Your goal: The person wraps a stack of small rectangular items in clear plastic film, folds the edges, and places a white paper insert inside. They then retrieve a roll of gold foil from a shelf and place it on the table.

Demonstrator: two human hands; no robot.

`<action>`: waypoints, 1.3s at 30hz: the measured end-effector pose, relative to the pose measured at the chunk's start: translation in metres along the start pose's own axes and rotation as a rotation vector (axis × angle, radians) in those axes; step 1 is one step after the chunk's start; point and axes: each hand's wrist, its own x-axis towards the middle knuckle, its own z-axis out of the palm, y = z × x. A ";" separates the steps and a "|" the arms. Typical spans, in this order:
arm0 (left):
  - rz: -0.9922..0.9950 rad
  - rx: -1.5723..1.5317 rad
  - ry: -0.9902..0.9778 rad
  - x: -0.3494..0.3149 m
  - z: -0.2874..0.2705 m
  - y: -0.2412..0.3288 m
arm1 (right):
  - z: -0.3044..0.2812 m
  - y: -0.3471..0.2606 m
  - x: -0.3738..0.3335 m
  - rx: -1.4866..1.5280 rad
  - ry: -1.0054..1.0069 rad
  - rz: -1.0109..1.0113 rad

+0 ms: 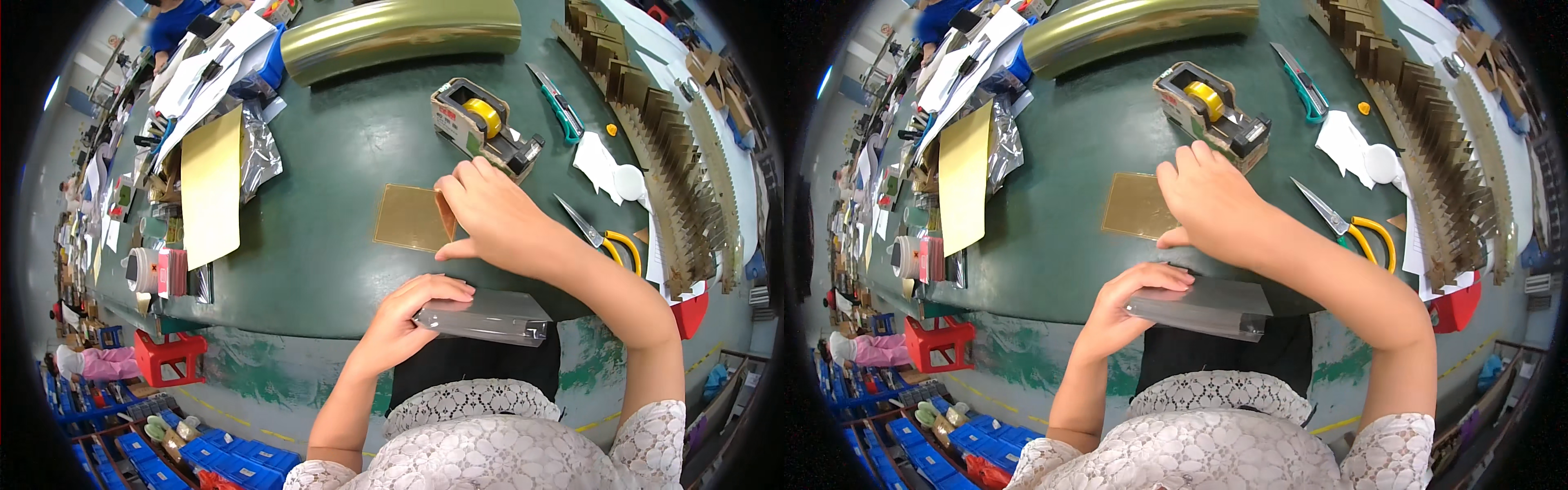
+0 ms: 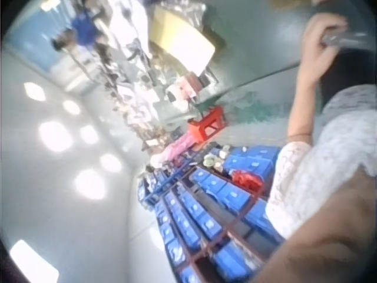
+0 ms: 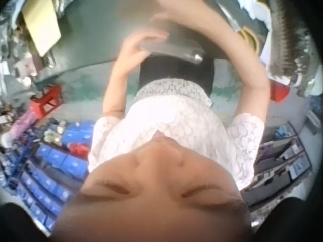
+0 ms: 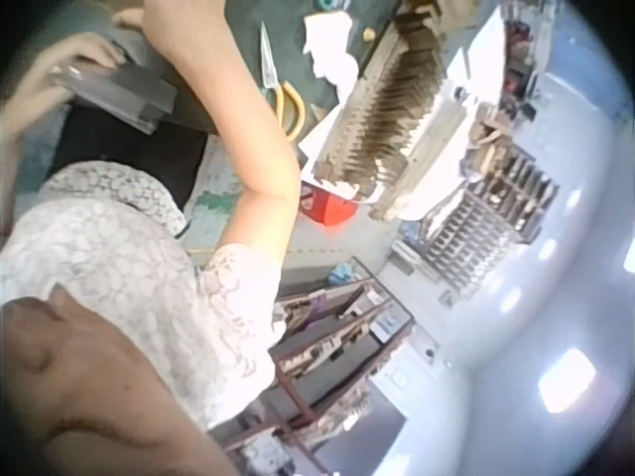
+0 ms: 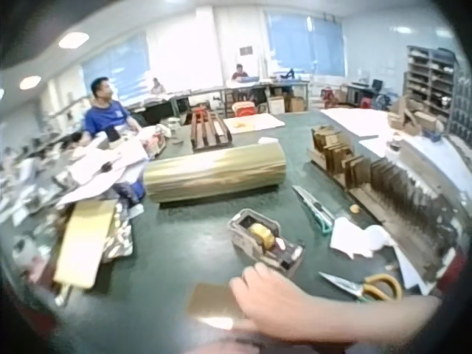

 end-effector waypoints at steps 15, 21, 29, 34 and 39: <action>0.003 -0.014 0.022 -0.005 -0.002 -0.001 | 0.006 -0.016 0.034 -0.111 -0.240 0.183; 0.006 -0.046 0.032 -0.002 0.001 0.001 | 0.008 -0.007 0.033 -0.041 -0.184 0.154; -0.017 0.010 0.063 0.002 0.007 0.001 | -0.028 -0.010 -0.045 0.586 0.422 0.143; -0.045 0.058 0.090 -0.001 0.007 0.002 | -0.065 -0.017 -0.152 0.069 0.614 0.176; -0.044 0.073 0.075 0.001 0.006 0.007 | -0.057 -0.021 -0.204 -0.072 0.500 0.134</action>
